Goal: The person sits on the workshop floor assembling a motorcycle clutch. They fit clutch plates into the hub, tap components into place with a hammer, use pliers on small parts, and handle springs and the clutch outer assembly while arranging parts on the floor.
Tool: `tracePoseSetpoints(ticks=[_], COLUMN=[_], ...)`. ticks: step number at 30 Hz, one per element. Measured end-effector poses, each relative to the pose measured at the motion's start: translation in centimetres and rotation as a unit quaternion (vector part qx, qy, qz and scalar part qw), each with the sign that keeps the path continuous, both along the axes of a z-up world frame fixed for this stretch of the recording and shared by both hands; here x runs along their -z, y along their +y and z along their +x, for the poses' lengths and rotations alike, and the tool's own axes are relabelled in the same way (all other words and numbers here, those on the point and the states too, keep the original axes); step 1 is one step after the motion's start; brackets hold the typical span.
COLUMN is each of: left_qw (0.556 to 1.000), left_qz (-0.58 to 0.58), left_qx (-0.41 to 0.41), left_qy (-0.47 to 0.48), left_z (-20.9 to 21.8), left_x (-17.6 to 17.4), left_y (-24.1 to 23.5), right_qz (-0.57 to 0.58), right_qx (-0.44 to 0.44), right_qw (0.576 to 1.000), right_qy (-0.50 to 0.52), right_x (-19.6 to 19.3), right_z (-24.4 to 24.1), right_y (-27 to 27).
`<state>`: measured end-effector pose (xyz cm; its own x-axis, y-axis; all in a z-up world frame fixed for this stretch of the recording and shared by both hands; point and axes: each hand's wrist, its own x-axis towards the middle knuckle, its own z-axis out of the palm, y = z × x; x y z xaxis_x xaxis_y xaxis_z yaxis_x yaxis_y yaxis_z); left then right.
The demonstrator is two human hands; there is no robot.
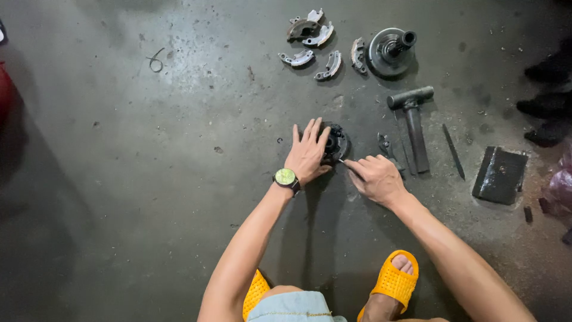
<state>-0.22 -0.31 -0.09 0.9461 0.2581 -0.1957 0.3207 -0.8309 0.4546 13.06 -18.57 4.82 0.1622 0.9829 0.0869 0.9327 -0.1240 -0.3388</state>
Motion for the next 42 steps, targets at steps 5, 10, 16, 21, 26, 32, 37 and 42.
tracePoseSetpoints(ticks=[5, 10, 16, 21, 26, 32, 37, 42], left_qw=[0.997, 0.991, 0.984, 0.973, 0.968, 0.967, 0.97, 0.978], left_qz=[-0.027, -0.05, -0.065, -0.1, -0.118, -0.122, -0.111, -0.035], left_qx=[-0.039, -0.025, -0.017, -0.042, -0.048, -0.031, -0.037, -0.009], left_qy=[-0.067, -0.122, -0.166, -0.202, -0.218, -0.22, -0.215, -0.204], left_z=[-0.3, 0.1, -0.3, -0.6, -0.6, -0.6, -1.3, -1.0], left_x=[0.3, 2.1, 2.8, 3.0, 3.2, 2.6, 3.2, 2.8], left_y=[-1.2, -2.1, -2.6, -2.6, -2.7, -2.3, -3.2, -3.3], right_qz=[-0.002, -0.1, -0.255, -0.329, -0.329, -0.175, -0.167, -0.246], right_qx=[-0.011, -0.106, -0.227, -0.181, 0.096, 0.464, 0.356, 0.303], right_qw=[1.0, 0.987, 0.934, 0.926, 0.936, 0.655, 0.808, 0.895], right_qy=[-0.009, -0.071, -0.109, -0.045, 0.083, 0.57, 0.438, 0.217], right_x=[1.0, 1.4, 1.4, 1.4, 2.3, 8.9, 7.2, 2.3], right_z=[-0.1, 1.3, 3.2, 2.6, -0.3, -0.2, 0.6, 2.0], right_y=[0.1, 0.6, 2.9, 3.6, 3.2, -0.3, -1.4, 1.3])
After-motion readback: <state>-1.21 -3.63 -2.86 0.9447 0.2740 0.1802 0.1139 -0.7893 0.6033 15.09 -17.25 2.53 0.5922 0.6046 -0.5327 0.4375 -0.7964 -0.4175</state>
